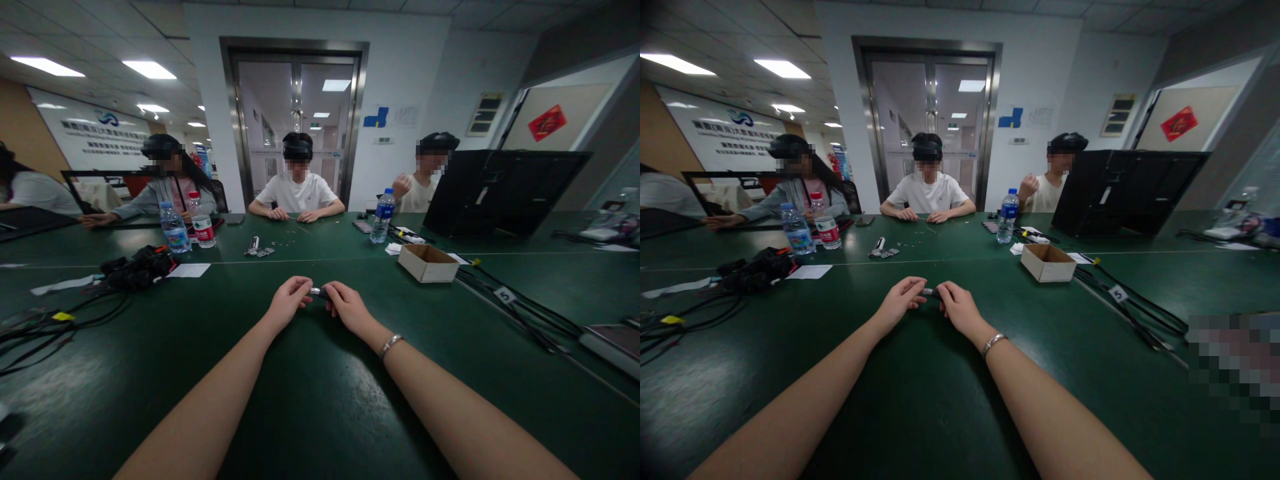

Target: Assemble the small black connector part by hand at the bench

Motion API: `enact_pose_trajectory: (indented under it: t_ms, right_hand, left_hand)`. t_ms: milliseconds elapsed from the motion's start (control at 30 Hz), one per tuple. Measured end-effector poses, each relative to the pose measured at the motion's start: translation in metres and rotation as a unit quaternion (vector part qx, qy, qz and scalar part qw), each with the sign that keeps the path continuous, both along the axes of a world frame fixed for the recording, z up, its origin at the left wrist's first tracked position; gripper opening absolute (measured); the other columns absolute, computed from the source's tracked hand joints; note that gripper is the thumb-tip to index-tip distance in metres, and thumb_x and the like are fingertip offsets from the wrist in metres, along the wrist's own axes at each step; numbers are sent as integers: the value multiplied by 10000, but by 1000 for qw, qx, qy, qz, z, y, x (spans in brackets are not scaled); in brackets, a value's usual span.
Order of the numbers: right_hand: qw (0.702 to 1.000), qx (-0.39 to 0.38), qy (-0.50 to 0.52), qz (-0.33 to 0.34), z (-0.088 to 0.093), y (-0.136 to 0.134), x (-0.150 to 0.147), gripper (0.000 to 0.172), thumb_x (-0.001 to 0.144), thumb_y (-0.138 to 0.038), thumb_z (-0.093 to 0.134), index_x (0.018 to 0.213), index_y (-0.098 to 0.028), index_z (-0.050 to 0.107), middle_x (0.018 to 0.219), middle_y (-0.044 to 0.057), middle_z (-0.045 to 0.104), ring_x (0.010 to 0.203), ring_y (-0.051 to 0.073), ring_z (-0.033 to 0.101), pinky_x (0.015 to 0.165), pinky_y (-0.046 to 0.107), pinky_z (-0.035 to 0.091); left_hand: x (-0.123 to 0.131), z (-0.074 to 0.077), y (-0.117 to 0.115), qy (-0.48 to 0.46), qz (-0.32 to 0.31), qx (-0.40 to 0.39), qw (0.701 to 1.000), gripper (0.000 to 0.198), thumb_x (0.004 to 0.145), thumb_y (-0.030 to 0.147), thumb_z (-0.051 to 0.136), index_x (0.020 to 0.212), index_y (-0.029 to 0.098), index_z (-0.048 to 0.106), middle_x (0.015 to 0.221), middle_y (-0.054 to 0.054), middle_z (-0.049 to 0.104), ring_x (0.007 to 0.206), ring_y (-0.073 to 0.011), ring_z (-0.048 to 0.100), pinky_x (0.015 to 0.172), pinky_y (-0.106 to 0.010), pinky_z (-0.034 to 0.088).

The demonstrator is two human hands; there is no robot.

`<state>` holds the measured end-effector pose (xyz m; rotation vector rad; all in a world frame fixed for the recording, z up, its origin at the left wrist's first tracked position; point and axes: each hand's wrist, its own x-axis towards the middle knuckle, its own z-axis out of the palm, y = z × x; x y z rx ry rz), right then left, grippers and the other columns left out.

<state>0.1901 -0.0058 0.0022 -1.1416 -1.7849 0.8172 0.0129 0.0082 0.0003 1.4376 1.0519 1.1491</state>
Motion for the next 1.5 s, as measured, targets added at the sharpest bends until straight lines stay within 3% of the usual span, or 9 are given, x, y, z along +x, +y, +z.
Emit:
enact_pose_trajectory:
  t_ms: [100, 200, 533, 700, 900, 1000, 1167, 1367, 1500]
  right_hand:
    - [1000, 0, -5, -1, 1, -1, 0, 335, 918, -440, 385, 900, -169, 582, 620, -20, 553, 487, 103, 512, 482, 203, 399]
    - [1000, -2, -7, -1, 3, -2, 0, 332, 914, -433, 385, 890, -166, 580, 620, -17, 550, 490, 105, 511, 481, 205, 396]
    - [1000, 0, 9, -7, -1, 2, 0, 337, 908, -454, 383, 871, -175, 568, 610, -25, 541, 478, 99, 504, 470, 196, 388]
    - [1000, -13, 19, -12, -1, 2, -1, 325, 901, -443, 393, 877, -172, 570, 613, -20, 549, 474, 98, 503, 462, 193, 389]
    - [999, -15, 27, 8, -1, 2, 0, 328, 894, -445, 415, 942, -167, 581, 665, -12, 550, 490, 94, 504, 460, 190, 397]
    - [999, -17, 31, 16, -3, 3, 1, 320, 893, -436, 429, 962, -166, 586, 697, -4, 555, 500, 92, 507, 467, 192, 410]
    - [1000, -6, 27, 15, -5, 4, 2, 305, 897, -419, 425, 973, -174, 589, 713, -6, 555, 501, 88, 506, 474, 196, 412]
    - [999, -4, 45, -3, -6, 5, 1, 308, 886, -435, 431, 984, -178, 571, 716, -11, 553, 481, 89, 510, 457, 198, 410]
    - [998, -9, 55, -5, -5, 6, 1, 306, 878, -434, 435, 984, -181, 569, 720, -13, 546, 475, 86, 505, 444, 196, 401]
  left_hand:
    - [1, -3, 2, 42, 8, -17, 999, 405, 783, 541, 539, 821, 143, 602, 705, -32, 616, 594, -124, 579, 498, -220, 380]
    - [1, -1, -1, 48, -7, 2, 999, 392, 772, 529, 553, 754, 140, 598, 658, -19, 597, 574, -116, 551, 496, -220, 367]
    - [-1, 13, -11, -3, -37, 28, 999, 320, 716, 344, 670, 982, 168, 638, 948, -62, 664, 884, -179, 594, 747, -279, 438]
    - [0, 10, -10, -16, -33, 37, 999, 341, 693, 318, 694, 990, 170, 612, 932, -51, 646, 885, -172, 594, 773, -281, 441]
    - [0, 5, -6, 48, -6, 37, 998, 354, 730, 493, 618, 822, 152, 603, 744, -13, 604, 683, -134, 539, 658, -265, 424]
    - [0, 3, -6, 122, 27, 58, 990, 421, 770, 578, 523, 708, 164, 576, 631, 23, 544, 611, -125, 499, 603, -253, 381]
    - [3, 4, -10, 206, 58, 82, 973, 481, 819, 605, 421, 640, 178, 552, 570, 31, 504, 565, -127, 476, 571, -257, 335]
    - [1, 5, -9, 78, 32, 70, 994, 287, 826, 451, 487, 931, 204, 587, 764, 3, 591, 703, -135, 541, 652, -250, 409]
    - [0, 6, -7, 49, -2, 73, 996, 244, 749, 345, 612, 926, 176, 603, 865, -32, 615, 802, -151, 564, 760, -278, 437]
